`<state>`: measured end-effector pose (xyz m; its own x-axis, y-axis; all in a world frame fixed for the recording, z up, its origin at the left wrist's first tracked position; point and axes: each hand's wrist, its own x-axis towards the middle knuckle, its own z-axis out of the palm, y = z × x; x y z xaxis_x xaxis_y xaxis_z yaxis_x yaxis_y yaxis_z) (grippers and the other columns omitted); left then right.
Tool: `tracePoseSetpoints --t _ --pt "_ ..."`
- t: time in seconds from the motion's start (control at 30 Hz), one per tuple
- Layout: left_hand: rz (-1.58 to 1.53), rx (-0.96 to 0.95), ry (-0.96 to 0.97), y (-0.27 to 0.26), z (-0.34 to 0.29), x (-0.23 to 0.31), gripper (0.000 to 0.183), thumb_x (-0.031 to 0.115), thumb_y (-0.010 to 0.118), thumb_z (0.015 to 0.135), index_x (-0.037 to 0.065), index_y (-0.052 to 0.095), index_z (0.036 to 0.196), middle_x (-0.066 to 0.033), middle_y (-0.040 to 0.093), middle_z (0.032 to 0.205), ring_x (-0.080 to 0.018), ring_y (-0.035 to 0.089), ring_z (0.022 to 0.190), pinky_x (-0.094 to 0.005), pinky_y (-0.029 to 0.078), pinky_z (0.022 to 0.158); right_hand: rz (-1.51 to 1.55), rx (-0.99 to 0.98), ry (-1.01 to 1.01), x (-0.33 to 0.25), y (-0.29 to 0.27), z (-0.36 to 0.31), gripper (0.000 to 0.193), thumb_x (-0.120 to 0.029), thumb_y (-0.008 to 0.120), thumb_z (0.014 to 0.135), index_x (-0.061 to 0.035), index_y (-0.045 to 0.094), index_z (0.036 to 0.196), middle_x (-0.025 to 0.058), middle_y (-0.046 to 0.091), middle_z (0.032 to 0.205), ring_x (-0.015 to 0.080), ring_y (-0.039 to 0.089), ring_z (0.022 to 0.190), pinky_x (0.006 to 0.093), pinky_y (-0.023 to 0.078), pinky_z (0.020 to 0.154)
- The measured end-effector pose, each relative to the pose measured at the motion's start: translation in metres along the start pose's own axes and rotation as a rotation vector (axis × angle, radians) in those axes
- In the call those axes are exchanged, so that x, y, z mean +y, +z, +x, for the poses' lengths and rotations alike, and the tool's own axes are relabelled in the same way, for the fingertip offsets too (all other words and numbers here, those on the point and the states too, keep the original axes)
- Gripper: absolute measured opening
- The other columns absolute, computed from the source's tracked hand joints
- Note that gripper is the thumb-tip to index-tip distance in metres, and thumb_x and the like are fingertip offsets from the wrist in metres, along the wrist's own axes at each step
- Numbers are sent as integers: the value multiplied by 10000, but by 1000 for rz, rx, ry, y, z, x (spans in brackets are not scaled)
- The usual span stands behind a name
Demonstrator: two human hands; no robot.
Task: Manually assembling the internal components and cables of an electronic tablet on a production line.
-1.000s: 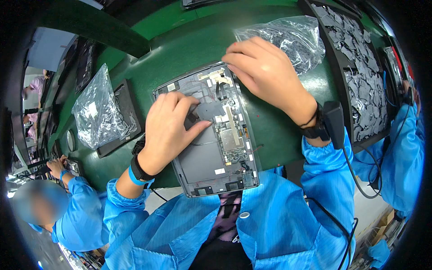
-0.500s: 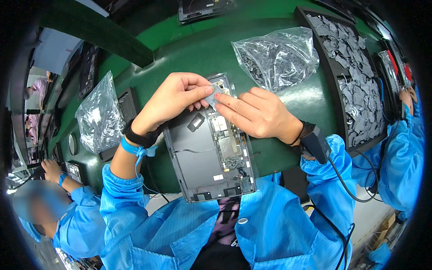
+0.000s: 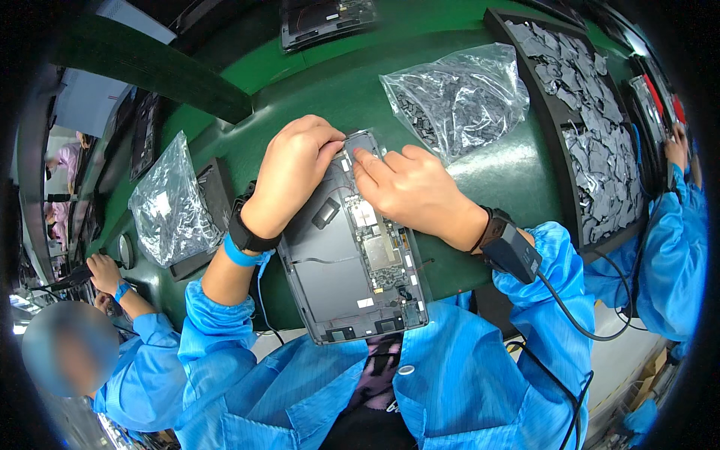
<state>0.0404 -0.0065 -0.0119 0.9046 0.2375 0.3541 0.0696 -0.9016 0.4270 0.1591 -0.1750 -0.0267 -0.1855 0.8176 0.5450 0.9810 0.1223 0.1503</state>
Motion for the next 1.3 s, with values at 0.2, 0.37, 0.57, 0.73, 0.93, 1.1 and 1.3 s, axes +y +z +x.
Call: tracePoseSetpoints --t 0.2,0.37,0.57,0.73,0.93,1.1,1.3 --pt "56 33 29 5 2 5 56 54 683 773 20 678 817 -114 596 771 -313 592 777 -412 487 714 30 -185 104 -7 -10 7 209 -124 615 706 -20 670 878 121 699 1006 131 610 537 272 459 536" --pt "60 38 59 4 -1 1 70 54 681 776 24 676 839 -104 590 783 -301 586 785 -402 487 708 -19 -193 56 -8 -5 13 178 -124 606 721 -15 649 855 147 697 1008 142 622 527 282 482 524" --pt "81 32 125 6 -2 -3 95 52 681 778 21 668 867 -95 587 799 -287 584 784 -386 490 705 79 -192 -29 14 -17 9 203 -128 615 732 -24 632 905 105 694 1038 140 607 516 290 483 524" --pt "102 3 89 4 -2 1 139 49 682 771 18 671 907 -101 602 823 -290 591 809 -385 492 722 13 -161 -32 10 -11 9 272 -125 620 723 -8 647 968 114 693 1034 121 586 506 273 465 512" --pt "-33 -19 73 -2 0 -4 157 31 679 767 7 681 922 -115 619 853 -307 597 827 -388 489 743 8 -52 -103 13 -8 7 285 -89 646 713 -37 689 989 85 700 1075 85 513 511 247 414 476" --pt "-75 -26 56 -2 0 -7 168 17 668 770 6 693 936 -117 622 849 -309 598 836 -389 487 754 45 52 -171 12 -5 7 222 -120 631 704 -21 686 894 86 695 947 107 583 610 258 410 507" --pt "-84 -26 20 -4 0 -4 157 53 673 788 14 697 938 -116 625 843 -306 597 843 -388 484 760 95 -20 -137 -7 -23 3 177 -132 649 706 -36 691 848 62 694 933 113 575 641 252 404 528"
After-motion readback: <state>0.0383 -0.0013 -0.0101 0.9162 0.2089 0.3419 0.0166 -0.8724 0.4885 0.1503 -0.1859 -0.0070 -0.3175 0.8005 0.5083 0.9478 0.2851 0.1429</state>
